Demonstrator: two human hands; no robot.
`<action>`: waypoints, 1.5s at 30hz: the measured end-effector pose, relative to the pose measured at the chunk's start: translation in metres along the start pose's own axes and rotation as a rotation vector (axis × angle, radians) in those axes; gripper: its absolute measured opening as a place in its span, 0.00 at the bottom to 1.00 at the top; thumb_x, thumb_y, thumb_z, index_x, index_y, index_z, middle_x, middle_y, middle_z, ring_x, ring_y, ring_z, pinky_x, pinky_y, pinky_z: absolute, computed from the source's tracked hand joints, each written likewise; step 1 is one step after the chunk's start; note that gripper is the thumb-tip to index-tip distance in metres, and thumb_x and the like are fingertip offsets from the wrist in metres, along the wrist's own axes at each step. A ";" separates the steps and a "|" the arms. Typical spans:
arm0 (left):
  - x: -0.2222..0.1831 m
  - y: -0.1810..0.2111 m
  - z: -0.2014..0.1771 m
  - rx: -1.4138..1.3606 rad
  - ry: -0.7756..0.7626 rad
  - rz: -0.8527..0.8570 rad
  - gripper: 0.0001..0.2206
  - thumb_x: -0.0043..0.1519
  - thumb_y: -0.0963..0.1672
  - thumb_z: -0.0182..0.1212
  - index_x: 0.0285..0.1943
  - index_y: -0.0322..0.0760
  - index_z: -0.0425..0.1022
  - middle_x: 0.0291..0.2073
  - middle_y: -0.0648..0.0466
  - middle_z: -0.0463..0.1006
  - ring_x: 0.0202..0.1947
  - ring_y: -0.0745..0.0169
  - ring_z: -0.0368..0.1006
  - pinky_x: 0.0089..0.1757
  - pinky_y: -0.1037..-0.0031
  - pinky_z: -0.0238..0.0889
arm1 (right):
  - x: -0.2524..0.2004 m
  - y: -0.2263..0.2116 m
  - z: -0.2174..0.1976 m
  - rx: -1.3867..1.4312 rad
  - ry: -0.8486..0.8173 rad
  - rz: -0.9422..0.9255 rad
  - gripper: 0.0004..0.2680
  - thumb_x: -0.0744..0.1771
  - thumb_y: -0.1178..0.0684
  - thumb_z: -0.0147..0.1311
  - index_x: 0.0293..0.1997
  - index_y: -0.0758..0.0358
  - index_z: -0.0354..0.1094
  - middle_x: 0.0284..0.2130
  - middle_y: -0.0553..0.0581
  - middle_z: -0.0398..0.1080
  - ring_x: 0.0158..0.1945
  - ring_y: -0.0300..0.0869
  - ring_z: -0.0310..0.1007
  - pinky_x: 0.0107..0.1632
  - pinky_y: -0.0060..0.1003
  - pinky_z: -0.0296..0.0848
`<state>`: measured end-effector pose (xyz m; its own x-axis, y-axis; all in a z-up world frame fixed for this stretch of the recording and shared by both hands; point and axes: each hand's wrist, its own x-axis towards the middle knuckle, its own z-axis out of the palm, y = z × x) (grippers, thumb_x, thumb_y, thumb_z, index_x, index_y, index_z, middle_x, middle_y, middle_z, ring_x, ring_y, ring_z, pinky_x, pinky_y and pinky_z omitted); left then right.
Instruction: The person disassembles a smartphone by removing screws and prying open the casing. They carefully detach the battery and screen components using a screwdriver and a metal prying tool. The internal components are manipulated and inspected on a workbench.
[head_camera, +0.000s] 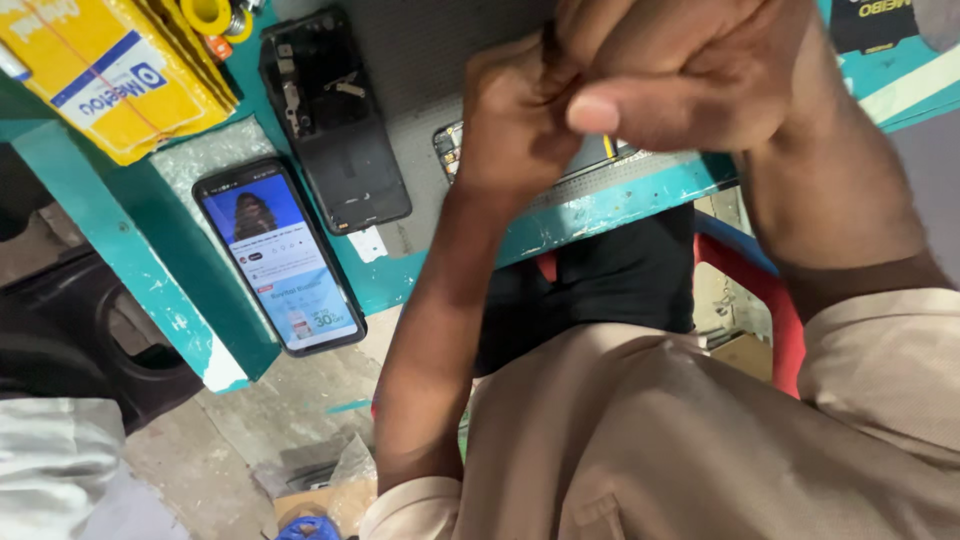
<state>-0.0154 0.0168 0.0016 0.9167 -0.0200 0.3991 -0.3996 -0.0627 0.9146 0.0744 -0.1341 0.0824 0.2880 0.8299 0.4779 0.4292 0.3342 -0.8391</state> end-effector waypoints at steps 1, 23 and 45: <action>-0.001 -0.001 0.001 -0.024 -0.004 -0.035 0.06 0.61 0.36 0.66 0.44 0.32 0.77 0.34 0.52 0.81 0.35 0.62 0.80 0.39 0.71 0.74 | 0.001 0.002 0.000 0.020 -0.019 -0.024 0.17 0.71 0.59 0.52 0.17 0.64 0.58 0.20 0.59 0.62 0.20 0.39 0.60 0.26 0.35 0.54; -0.011 -0.070 0.009 -0.492 -0.091 -0.180 0.12 0.61 0.28 0.57 0.47 0.29 0.75 0.42 0.51 0.84 0.47 0.60 0.83 0.54 0.70 0.76 | -0.068 0.052 0.014 -0.211 0.103 0.263 0.12 0.70 0.55 0.51 0.25 0.66 0.62 0.16 0.51 0.57 0.18 0.36 0.57 0.23 0.34 0.55; -0.006 -0.025 0.010 0.105 -0.084 -0.158 0.05 0.68 0.42 0.67 0.50 0.41 0.83 0.30 0.58 0.85 0.27 0.71 0.79 0.32 0.76 0.71 | -0.108 0.071 -0.003 -0.058 0.136 0.268 0.15 0.73 0.51 0.52 0.27 0.66 0.61 0.18 0.50 0.57 0.20 0.34 0.58 0.24 0.31 0.56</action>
<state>-0.0112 0.0080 -0.0245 0.9669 -0.0844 0.2408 -0.2523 -0.1750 0.9517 0.0759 -0.2012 -0.0276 0.5078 0.8163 0.2754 0.3692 0.0826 -0.9257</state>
